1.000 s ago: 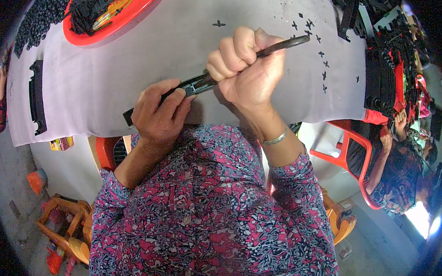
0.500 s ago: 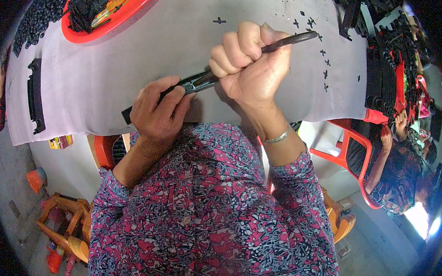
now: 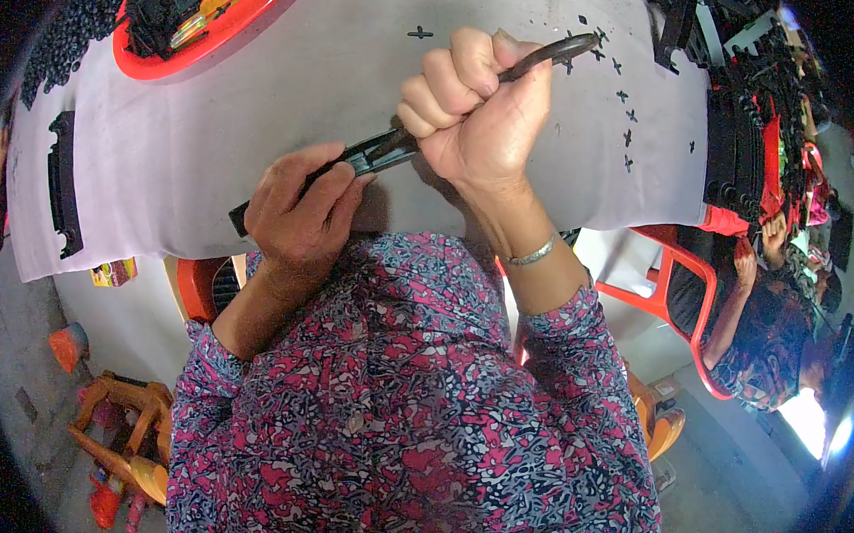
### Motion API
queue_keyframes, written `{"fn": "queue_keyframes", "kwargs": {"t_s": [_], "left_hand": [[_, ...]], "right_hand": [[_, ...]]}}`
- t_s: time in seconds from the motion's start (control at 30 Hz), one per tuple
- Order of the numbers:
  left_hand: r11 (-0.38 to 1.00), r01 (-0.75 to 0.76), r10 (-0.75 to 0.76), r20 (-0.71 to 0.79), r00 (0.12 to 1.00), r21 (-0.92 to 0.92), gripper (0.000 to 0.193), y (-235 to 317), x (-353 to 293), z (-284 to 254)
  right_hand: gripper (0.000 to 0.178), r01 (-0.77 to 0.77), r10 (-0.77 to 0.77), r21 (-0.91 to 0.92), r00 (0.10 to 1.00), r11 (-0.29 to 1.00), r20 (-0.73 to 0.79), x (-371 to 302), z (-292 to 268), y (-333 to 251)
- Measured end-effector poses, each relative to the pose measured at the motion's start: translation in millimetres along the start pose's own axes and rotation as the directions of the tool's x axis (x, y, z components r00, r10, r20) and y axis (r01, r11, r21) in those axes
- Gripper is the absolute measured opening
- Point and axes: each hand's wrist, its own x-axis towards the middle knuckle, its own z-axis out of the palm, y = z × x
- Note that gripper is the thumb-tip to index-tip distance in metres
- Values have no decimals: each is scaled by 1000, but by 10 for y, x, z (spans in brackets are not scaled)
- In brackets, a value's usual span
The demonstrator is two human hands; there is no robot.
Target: The person assembles plastic frames by placing small components into the frame slots by hand and pressing them into place using a metal loop tool.
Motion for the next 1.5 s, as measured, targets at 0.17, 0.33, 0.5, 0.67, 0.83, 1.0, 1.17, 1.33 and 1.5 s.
{"fn": "queue_keyframes", "kwargs": {"t_s": [0.17,0.33,0.5,0.67,0.83,1.0,1.17,1.33,1.5], "left_hand": [[999,6,-6,7,1000,34,20,7,13,-17],[999,-2,2,1,1000,34,20,-14,12,-13],[999,-31,31,-26,999,11,21,-33,-8,30],[999,51,-51,20,998,7,20,18,-3,48],[999,32,-32,28,999,3,21,37,-4,21],[996,82,-81,58,995,-21,30,68,19,-45],[994,91,-82,134,988,-58,45,135,104,-164],[985,139,-165,314,935,104,45,74,230,-442],[965,214,-258,409,876,150,40,-45,171,-488]], "right_hand": [[44,-50,50,50,999,997,10,34,-2,-15],[44,-71,70,39,998,997,6,82,13,-12],[45,-62,62,29,998,998,-17,72,44,-18],[51,17,-21,-87,999,996,-47,9,174,22],[51,79,-75,-77,996,994,51,-66,235,-587],[34,-214,-121,-781,930,587,-346,-11,142,-682],[37,-269,-90,-940,952,211,-293,2,-202,-566],[27,-148,-195,-844,979,-516,-53,5,-147,-488],[20,20,-401,-907,892,-421,206,-197,49,-357]]}}
